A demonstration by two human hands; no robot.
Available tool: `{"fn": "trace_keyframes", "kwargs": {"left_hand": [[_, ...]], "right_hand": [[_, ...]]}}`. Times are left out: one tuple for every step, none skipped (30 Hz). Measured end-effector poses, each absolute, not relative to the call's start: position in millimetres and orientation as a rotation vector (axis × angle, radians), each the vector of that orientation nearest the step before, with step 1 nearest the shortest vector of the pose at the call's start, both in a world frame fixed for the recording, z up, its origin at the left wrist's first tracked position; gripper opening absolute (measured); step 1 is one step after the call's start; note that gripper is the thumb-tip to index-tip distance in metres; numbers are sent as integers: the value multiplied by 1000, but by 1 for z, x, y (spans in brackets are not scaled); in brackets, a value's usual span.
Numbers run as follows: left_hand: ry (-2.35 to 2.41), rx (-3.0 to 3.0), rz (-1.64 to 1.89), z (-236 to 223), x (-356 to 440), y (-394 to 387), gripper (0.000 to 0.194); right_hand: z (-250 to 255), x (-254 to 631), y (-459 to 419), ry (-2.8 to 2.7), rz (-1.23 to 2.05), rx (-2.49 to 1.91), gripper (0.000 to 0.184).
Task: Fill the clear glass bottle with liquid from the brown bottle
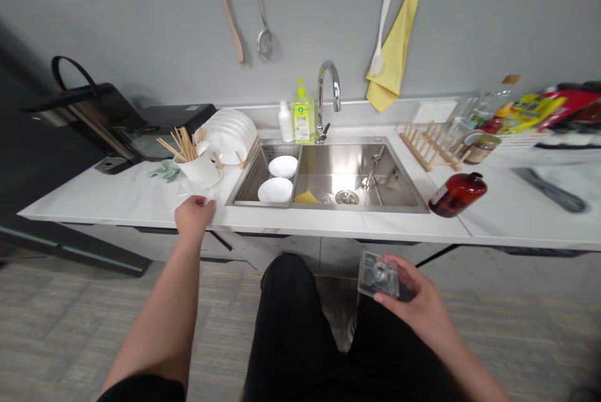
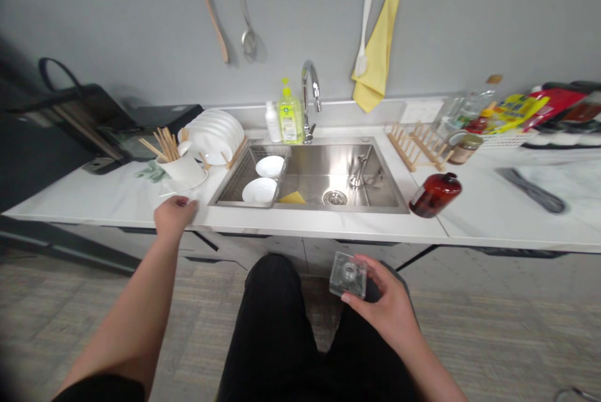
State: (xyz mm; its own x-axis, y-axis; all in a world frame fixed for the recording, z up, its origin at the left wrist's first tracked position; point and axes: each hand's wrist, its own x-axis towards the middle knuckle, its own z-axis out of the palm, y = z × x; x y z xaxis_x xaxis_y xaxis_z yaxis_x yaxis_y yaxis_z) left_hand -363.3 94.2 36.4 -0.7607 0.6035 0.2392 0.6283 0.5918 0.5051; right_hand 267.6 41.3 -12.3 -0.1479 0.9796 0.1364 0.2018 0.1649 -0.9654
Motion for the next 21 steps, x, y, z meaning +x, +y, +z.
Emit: {"fn": "trace_keyframes", "kwargs": {"left_hand": [[-2762, -1063, -902, 37, -364, 95, 37], [-2759, -1056, -903, 38, -364, 95, 35], [-2755, -1053, -905, 39, -363, 95, 34], [-2747, -1053, -908, 40, -362, 94, 33], [-2735, -1055, -912, 41, -359, 92, 34], [-2718, -1055, -914, 42, -356, 89, 35], [-2687, -1051, -921, 43, -350, 86, 36], [-2640, -1042, -938, 44, -342, 81, 38], [-2579, -1031, -970, 45, -331, 75, 38], [-2510, -1031, -1017, 45, -317, 70, 37], [-2437, -1047, -1084, 44, -299, 64, 35], [-2377, -1092, -1168, 43, -278, 58, 32], [-2334, -1194, -1261, 41, -254, 52, 30], [-2281, -1329, -1384, 38, -227, 47, 29], [-2223, -1491, -1530, 35, -199, 43, 28], [-2174, -1665, -1697, 31, -170, 38, 30], [-2129, -1856, -1880, 27, -142, 33, 35], [-2082, -2051, -2073, 24, -116, 28, 44], [-2047, -2268, -2213, 21, -92, 23, 58], [-2006, -2487, -2297, 18, -72, 18, 73], [-1953, -2670, -2352, 16, -54, 13, 86]], "right_hand": [[-13, 269, 41, -1523, 1085, -1184, 74], [-15, 270, 40, -1515, 1089, -1189, 74], [-16, 272, 39, -1510, 1091, -1193, 74], [-17, 273, 38, -1509, 1092, -1195, 74], [-18, 274, 37, -1510, 1093, -1194, 73], [-19, 275, 36, -1511, 1092, -1190, 73], [-20, 276, 35, -1512, 1093, -1184, 73], [-21, 277, 35, -1511, 1095, -1179, 74], [-21, 278, 34, -1511, 1096, -1176, 74], [-22, 279, 33, -1513, 1098, -1173, 74], [-22, 279, 32, -1515, 1100, -1169, 74], [-23, 280, 32, -1520, 1106, -1162, 75], [-22, 279, 32, -1528, 1114, -1153, 75], [-22, 278, 32, -1541, 1124, -1142, 75], [-20, 276, 32, -1557, 1136, -1131, 75], [-18, 273, 33, -1576, 1151, -1118, 76], [-15, 270, 33, -1599, 1165, -1103, 76], [-12, 266, 34, -1623, 1179, -1085, 77], [-8, 262, 35, -1647, 1193, -1062, 78], [-4, 258, 36, -1670, 1202, -1037, 79], [0, 254, 36, -1689, 1211, -1014, 79]]}}
